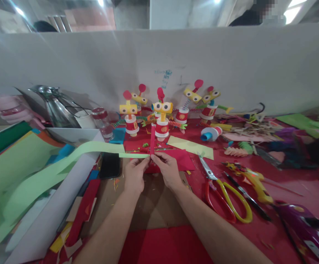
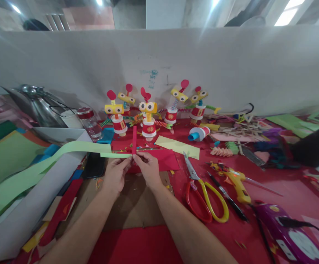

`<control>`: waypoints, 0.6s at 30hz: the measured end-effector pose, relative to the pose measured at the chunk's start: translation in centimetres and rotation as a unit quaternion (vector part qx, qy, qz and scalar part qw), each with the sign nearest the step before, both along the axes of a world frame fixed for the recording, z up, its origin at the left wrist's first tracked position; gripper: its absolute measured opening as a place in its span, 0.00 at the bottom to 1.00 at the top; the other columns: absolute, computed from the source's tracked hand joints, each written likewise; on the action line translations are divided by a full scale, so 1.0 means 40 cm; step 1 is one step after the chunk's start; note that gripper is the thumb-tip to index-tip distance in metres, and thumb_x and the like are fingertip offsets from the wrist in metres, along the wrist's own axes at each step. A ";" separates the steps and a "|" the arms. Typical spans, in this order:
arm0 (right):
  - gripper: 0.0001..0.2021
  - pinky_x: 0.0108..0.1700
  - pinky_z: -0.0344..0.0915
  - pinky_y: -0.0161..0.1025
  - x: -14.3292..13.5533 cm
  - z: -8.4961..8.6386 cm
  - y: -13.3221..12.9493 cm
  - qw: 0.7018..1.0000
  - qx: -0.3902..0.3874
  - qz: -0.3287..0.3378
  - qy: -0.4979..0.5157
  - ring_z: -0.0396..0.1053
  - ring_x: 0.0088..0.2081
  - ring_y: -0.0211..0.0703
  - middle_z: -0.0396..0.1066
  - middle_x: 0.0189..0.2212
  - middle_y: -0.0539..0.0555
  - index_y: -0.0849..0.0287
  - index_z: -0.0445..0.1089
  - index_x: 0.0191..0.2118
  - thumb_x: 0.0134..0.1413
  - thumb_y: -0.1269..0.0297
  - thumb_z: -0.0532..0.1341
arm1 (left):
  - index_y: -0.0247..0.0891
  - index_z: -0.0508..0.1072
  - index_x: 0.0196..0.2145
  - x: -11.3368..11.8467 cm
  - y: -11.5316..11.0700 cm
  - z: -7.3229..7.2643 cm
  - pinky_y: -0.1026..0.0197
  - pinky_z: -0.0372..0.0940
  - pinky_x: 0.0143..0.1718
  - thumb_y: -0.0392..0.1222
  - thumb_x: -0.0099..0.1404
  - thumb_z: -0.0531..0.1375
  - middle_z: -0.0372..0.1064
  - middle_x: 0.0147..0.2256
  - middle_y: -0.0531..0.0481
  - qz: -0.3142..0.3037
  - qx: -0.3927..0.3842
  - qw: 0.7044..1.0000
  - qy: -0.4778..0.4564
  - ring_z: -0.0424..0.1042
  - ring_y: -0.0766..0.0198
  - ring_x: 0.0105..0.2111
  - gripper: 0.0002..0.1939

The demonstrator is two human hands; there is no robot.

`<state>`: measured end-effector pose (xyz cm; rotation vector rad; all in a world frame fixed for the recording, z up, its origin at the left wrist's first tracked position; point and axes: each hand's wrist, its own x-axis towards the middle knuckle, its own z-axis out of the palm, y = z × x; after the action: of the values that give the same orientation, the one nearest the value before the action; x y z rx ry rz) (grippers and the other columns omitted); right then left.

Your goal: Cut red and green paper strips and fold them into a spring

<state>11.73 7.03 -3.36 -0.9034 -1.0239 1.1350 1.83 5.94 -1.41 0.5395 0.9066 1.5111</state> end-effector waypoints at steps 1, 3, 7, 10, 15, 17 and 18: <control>0.09 0.36 0.65 0.39 0.001 -0.002 0.002 1.000 0.002 -0.003 -0.001 0.67 0.30 0.40 0.74 0.27 0.50 0.56 0.76 0.32 0.43 0.59 0.66 | 0.32 0.76 0.27 0.000 0.000 -0.003 0.60 0.65 0.38 0.36 0.39 0.71 0.75 0.26 0.49 -0.001 0.006 1.000 0.013 0.72 0.66 0.27 0.14; 0.08 0.35 0.64 0.38 0.003 -0.006 0.006 1.000 0.001 -0.006 0.009 0.66 0.29 0.39 0.73 0.26 0.49 0.56 0.76 0.31 0.43 0.59 0.66 | 0.32 0.76 0.27 -0.002 0.000 -0.009 0.61 0.65 0.38 0.37 0.39 0.70 0.74 0.25 0.49 -0.013 0.023 0.999 0.035 0.72 0.66 0.28 0.14; 0.08 0.32 0.62 0.36 0.006 -0.007 0.011 0.999 -0.017 -0.001 0.044 0.63 0.26 0.36 0.71 0.24 0.48 0.56 0.75 0.29 0.41 0.59 0.67 | 0.33 0.76 0.27 -0.011 0.004 -0.014 0.59 0.66 0.39 0.37 0.39 0.71 0.75 0.27 0.49 -0.040 0.033 0.998 0.020 0.72 0.64 0.30 0.14; 0.09 0.32 0.61 0.36 0.005 -0.006 0.012 0.998 -0.030 0.022 0.056 0.63 0.25 0.36 0.70 0.23 0.48 0.57 0.75 0.28 0.39 0.58 0.68 | 0.34 0.76 0.27 -0.018 0.007 -0.012 0.58 0.67 0.40 0.35 0.38 0.71 0.75 0.29 0.49 -0.035 0.005 0.999 -0.014 0.73 0.64 0.30 0.15; 0.08 0.33 0.61 0.36 0.003 -0.003 0.009 0.996 -0.038 0.035 0.066 0.64 0.26 0.36 0.71 0.23 0.47 0.57 0.75 0.28 0.39 0.60 0.68 | 0.34 0.76 0.27 -0.023 0.013 -0.016 0.57 0.68 0.39 0.31 0.36 0.71 0.76 0.29 0.49 -0.035 -0.025 0.999 -0.033 0.73 0.64 0.30 0.15; 0.08 0.33 0.62 0.36 0.003 -0.002 0.007 0.997 -0.038 0.035 0.061 0.64 0.26 0.36 0.71 0.24 0.48 0.57 0.75 0.28 0.39 0.61 0.68 | 0.34 0.75 0.25 -0.025 0.015 -0.017 0.58 0.68 0.39 0.30 0.36 0.71 0.75 0.27 0.49 -0.025 -0.034 0.999 -0.017 0.73 0.64 0.29 0.14; 0.08 0.34 0.62 0.36 0.004 -0.002 0.007 0.997 -0.034 0.034 0.055 0.65 0.27 0.37 0.72 0.24 0.48 0.57 0.75 0.28 0.39 0.61 0.68 | 0.33 0.75 0.24 -0.025 0.015 -0.017 0.59 0.68 0.39 0.31 0.36 0.71 0.74 0.26 0.49 -0.025 -0.039 0.999 -0.008 0.73 0.65 0.28 0.14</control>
<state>11.88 7.30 -3.45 -0.8551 -0.9356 1.2701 0.81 6.53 -2.10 0.4885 0.9296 1.4271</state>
